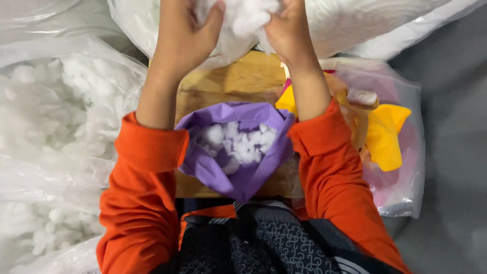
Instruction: Cleaning a purple fabric pouch with a lint roller and then stuffing it with white fiberfill material.
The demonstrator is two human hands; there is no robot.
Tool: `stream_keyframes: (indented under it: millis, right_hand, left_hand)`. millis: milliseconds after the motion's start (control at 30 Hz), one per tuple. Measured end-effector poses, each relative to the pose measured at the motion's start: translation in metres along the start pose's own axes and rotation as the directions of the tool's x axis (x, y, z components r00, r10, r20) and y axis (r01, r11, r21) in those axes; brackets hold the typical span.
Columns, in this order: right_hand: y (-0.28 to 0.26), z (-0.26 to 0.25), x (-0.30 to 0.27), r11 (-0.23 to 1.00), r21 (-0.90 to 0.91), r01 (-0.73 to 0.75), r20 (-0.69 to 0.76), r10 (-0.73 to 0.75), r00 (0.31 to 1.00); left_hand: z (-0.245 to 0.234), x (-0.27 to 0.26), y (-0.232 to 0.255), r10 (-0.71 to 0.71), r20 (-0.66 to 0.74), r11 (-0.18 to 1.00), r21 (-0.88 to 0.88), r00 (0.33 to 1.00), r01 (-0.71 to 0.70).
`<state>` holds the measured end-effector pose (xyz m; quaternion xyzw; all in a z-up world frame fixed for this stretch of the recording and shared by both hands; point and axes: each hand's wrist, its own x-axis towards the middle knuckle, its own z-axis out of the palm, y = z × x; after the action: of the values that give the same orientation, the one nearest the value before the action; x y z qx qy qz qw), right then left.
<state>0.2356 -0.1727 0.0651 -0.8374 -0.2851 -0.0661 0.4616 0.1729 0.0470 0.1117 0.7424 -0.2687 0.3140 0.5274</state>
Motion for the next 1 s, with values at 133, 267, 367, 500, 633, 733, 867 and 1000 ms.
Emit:
stream_keyframes:
  millis: [133,267,367,500,633,733,867,1000]
  right_hand:
    - [-0.053,-0.025,-0.084,0.998,0.021,0.055,0.074,-0.057,0.996]
    - [-0.107,-0.023,-0.153,0.989,0.06,0.133,0.213,-0.143,0.966]
    - [-0.108,-0.013,-0.186,0.991,0.015,0.132,0.251,-0.132,0.959]
    - [-0.073,-0.007,-0.213,0.985,-0.166,0.043,0.148,-0.018,0.989]
    - [-0.088,0.004,-0.221,0.989,-0.147,0.014,0.102,0.002,0.995]
    - [-0.093,0.034,-0.226,0.982,-0.18,0.053,0.187,-0.019,0.982]
    - [-0.093,0.049,-0.226,0.838,-0.542,0.064,-0.017,-0.087,0.996]
    - [-0.089,0.024,-0.236,0.841,-0.535,-0.075,-0.159,-0.014,0.987]
  left_hand:
    - [-0.022,-0.032,0.111,-0.1,0.185,0.991,-0.073,0.978,0.115]
    - [-0.011,-0.094,0.149,-0.161,0.237,0.987,0.037,0.958,0.156]
    - [0.01,-0.155,0.127,-0.278,0.292,0.959,0.032,0.915,0.281]
    - [0.005,-0.207,0.097,-0.415,0.25,0.894,0.287,0.875,0.343]
    - [0.0,-0.209,0.102,-0.411,0.294,0.893,0.32,0.863,0.316]
    - [0.025,-0.227,0.085,-0.421,0.435,0.891,0.362,0.796,0.274]
    - [0.04,-0.247,0.07,-0.418,0.46,0.869,0.455,0.783,0.195]
    - [0.0,-0.214,0.103,-0.366,0.24,0.878,0.409,0.899,0.248]
